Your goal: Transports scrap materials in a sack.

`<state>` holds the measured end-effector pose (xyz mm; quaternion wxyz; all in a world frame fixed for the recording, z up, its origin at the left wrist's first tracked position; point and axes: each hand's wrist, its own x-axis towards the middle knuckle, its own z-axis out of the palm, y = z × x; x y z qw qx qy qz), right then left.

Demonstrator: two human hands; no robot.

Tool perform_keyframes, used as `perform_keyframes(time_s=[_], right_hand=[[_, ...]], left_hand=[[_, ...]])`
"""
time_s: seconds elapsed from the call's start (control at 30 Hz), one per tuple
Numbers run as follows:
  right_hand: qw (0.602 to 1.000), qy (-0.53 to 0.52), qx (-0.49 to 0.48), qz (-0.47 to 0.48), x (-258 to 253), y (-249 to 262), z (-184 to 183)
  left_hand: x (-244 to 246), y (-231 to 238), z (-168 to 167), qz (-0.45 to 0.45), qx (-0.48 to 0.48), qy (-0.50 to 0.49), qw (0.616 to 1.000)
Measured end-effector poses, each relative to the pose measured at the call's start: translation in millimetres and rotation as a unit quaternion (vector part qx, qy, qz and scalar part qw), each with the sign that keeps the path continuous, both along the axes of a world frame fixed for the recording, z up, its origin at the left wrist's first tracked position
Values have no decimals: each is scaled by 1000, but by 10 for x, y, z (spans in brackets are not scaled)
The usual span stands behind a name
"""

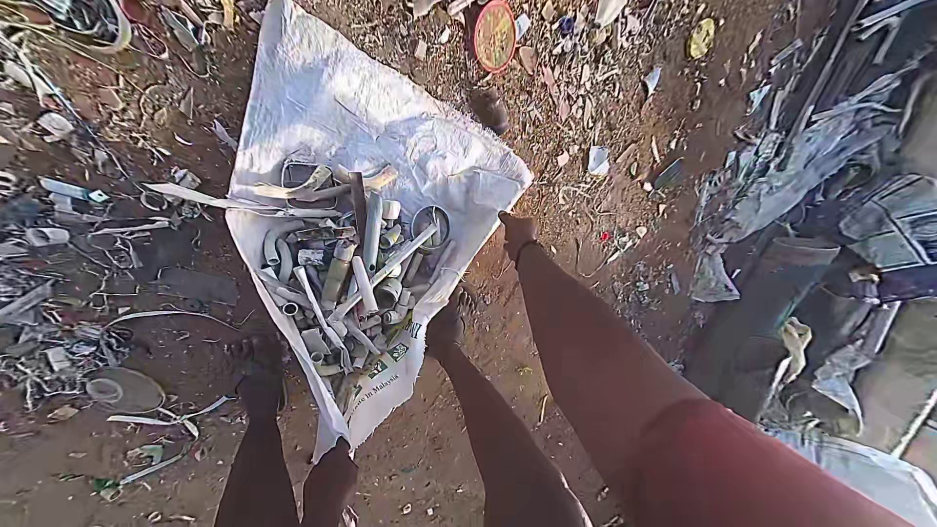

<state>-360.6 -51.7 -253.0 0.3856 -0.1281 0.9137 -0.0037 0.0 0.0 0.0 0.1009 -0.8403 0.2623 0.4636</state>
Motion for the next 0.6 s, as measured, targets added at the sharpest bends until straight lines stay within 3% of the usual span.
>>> perform_keyframes(time_s=[0.07,0.13,0.2,0.3,0.37,0.5,0.6], right_hand=[[997,16,-31,-66,-212,-47,-310],[994,-1,-44,-102,-315,-123,-526],[988,-41,-49,-141,-418,-176,-732],[980,-2,-132,-146,-452,-211,-1159],[981,14,-184,-63,-204,-321,-1015],[949,31,-174,261,173,-856,-745],[916,-30,-101,387,444,-1292,-677]], left_hand=[[-130,-4,-84,-68,109,-2,992],[-232,-13,-171,-192,282,18,940],[-285,-14,-284,-220,343,31,913],[-312,265,-424,-267,420,84,863],[-328,570,-479,-299,470,112,823],[-466,-16,-336,-264,342,15,902],[-428,-60,-335,-275,327,13,904]])
